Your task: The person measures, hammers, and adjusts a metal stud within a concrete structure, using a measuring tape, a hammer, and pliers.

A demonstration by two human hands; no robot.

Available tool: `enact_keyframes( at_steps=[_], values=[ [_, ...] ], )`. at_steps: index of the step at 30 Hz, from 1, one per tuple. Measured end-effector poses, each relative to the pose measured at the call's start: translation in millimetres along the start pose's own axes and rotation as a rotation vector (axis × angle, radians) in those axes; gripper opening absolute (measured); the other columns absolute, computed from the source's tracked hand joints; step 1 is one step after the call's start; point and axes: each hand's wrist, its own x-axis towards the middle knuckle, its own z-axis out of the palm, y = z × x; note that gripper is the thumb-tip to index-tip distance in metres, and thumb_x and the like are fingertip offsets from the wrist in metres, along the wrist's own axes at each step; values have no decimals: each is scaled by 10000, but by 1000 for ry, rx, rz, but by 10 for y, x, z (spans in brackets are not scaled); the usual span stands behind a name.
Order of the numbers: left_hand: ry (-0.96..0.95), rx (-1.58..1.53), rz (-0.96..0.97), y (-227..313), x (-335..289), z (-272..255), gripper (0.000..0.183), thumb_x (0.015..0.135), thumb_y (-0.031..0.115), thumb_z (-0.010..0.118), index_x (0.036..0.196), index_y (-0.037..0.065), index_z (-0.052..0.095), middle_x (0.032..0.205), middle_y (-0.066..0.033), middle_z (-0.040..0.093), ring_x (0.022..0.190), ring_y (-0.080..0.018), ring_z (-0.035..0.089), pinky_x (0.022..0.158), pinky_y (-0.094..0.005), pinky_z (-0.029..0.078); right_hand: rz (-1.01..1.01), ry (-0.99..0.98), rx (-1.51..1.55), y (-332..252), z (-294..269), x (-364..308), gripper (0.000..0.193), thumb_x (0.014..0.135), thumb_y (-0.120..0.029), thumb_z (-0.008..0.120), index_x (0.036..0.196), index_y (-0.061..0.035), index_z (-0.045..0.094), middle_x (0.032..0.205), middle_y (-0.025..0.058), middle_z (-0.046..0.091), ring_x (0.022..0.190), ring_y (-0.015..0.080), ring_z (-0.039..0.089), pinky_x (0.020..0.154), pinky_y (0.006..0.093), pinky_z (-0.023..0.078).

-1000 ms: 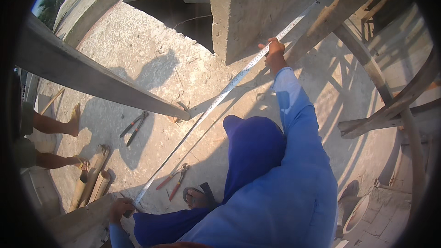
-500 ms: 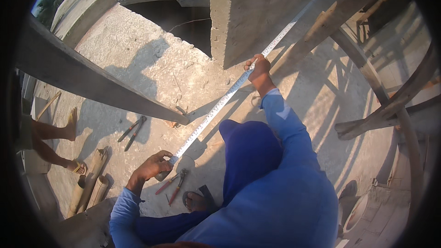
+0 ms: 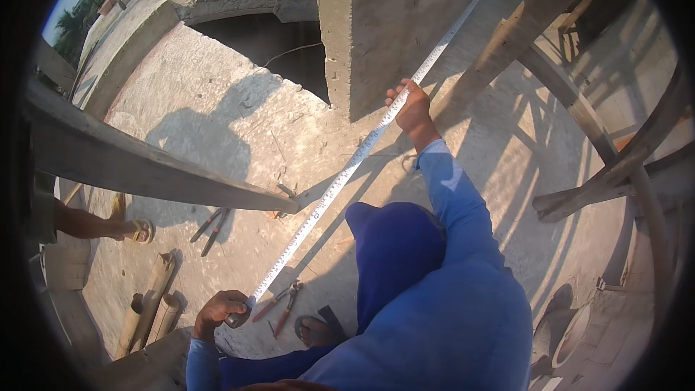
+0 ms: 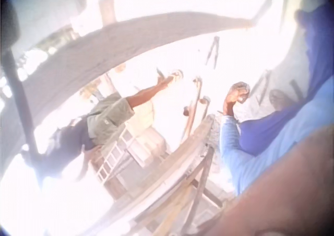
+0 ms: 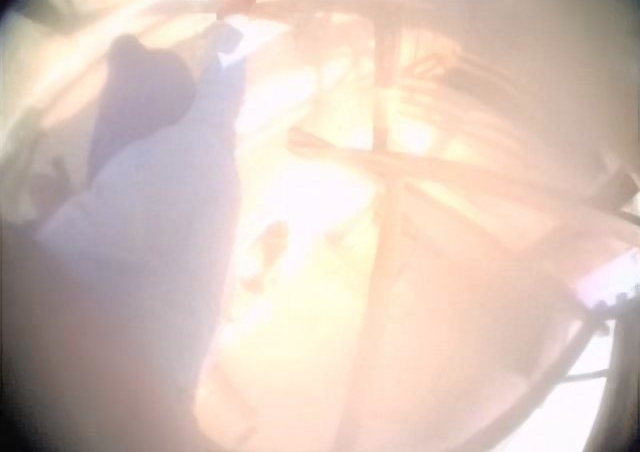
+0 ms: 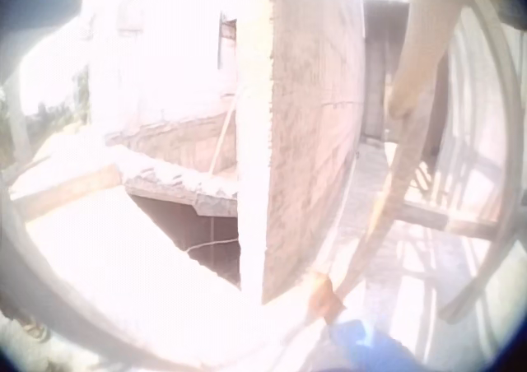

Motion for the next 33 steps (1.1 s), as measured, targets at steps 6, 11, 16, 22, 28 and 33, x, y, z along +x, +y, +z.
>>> enact_keyframes(
  at_steps=[6,11,16,22,28,33],
  values=[
    [19,138,91,1457,715,588,279,780,189,634,999,19,608,809,-68,606,709,-143,548,620,-270,434,38,158,-46,215,208,-363,172,901,-166,470,1048,-76,463,818,73,461,612,224,496,515,374,415],
    [55,155,-106,370,176,175,361,711,217,668,1012,23,621,810,-70,633,727,-141,585,640,-269,455,3,144,-66,-345,253,232,107,909,-98,435,1002,-58,469,715,69,457,586,206,473,472,346,379],
    [121,-26,-352,-724,-640,-98,275,701,140,665,922,-24,675,741,-79,665,647,-144,619,592,-268,481,-25,103,-133,-713,3,755,161,920,-100,424,1058,-26,460,766,93,479,659,234,509,524,359,415],
    [62,0,-75,18,-43,-3,282,711,161,638,901,-45,670,757,-68,652,665,-142,584,606,-267,455,6,83,-105,-376,362,397,248,938,-161,411,1151,-35,430,934,111,464,766,281,542,632,411,450],
    [147,147,267,1744,939,568,296,794,199,647,988,-24,635,810,-80,628,685,-139,566,607,-279,448,-27,92,-75,-159,632,68,206,948,-160,391,1118,-58,445,889,86,470,700,246,525,561,375,425],
    [96,-60,182,1644,729,676,368,782,76,623,1134,-6,555,807,-65,610,691,-126,555,601,-249,424,-52,115,-87,-458,522,470,125,954,-129,372,1032,-69,449,735,73,480,592,194,477,458,314,372]
  ],
)
